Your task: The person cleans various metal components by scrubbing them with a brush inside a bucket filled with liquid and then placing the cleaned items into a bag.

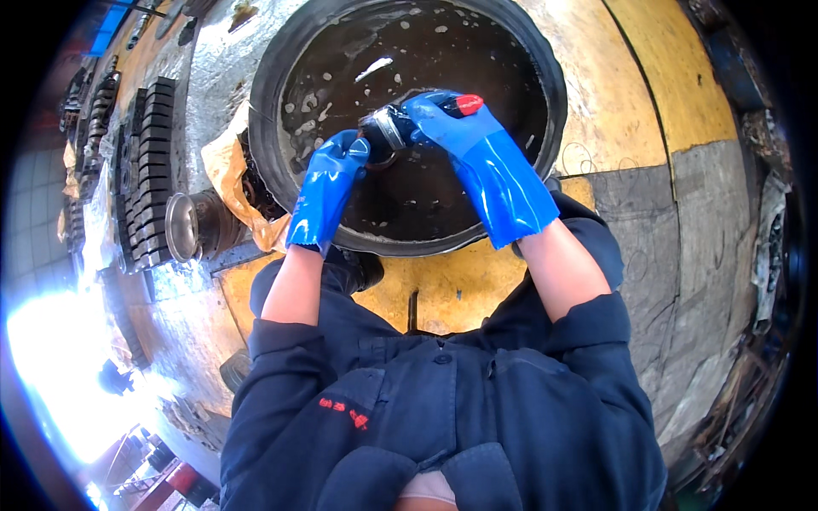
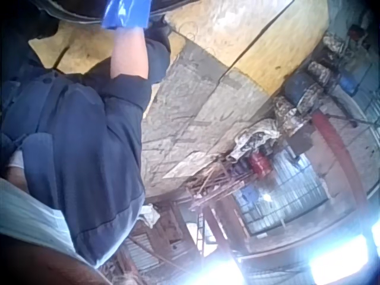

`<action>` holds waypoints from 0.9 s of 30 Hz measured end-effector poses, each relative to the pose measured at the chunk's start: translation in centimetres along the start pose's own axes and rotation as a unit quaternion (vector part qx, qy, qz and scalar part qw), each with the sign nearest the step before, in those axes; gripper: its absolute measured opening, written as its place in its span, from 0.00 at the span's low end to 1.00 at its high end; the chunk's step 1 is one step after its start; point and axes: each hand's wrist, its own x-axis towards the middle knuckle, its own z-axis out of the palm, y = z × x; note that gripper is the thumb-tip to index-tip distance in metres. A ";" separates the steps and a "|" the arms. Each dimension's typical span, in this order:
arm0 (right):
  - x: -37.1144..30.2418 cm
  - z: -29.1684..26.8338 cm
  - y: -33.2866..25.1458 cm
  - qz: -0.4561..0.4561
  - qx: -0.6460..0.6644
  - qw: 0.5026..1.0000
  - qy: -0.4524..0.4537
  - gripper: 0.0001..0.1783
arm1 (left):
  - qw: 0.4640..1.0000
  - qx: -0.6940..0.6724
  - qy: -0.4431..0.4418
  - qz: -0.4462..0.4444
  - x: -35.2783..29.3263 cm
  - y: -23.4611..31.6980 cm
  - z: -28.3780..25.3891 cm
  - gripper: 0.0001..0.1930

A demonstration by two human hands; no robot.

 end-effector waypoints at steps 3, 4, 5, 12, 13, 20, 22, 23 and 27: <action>0.7 -2.0 1.7 0.067 -0.068 0.995 0.015 0.18 | 1.000 -0.008 0.000 0.026 0.6 0.3 1.4 0.24; 0.8 -1.8 1.1 0.106 -0.083 0.991 0.019 0.18 | 0.999 0.001 0.002 0.035 0.6 0.4 1.3 0.24; 0.3 -1.3 0.5 0.159 -0.120 0.978 0.064 0.18 | 0.999 0.000 0.016 0.029 0.4 0.4 1.2 0.23; -1.9 0.8 0.0 -0.323 -0.358 0.872 -0.085 0.11 | 0.997 0.060 0.005 0.055 0.8 0.1 0.4 0.20; -1.7 1.2 -0.6 -0.267 -0.486 0.821 -0.134 0.09 | 0.995 0.071 -0.006 0.065 0.4 0.7 0.5 0.20; -1.9 1.5 0.0 0.046 -0.327 0.943 -0.029 0.17 | 0.974 0.162 0.024 0.158 1.0 -0.6 1.3 0.19; -0.7 0.0 1.0 0.120 -0.183 0.974 -0.054 0.19 | 0.983 0.121 0.023 0.138 1.0 -1.0 1.3 0.20; -1.4 -0.4 1.5 0.110 -0.054 0.991 -0.063 0.20 | 0.985 0.111 0.013 0.135 0.8 -0.6 1.1 0.20; -2.4 0.0 2.5 0.186 0.220 0.957 -0.040 0.18 | 0.996 0.008 0.015 0.089 0.1 0.2 1.4 0.20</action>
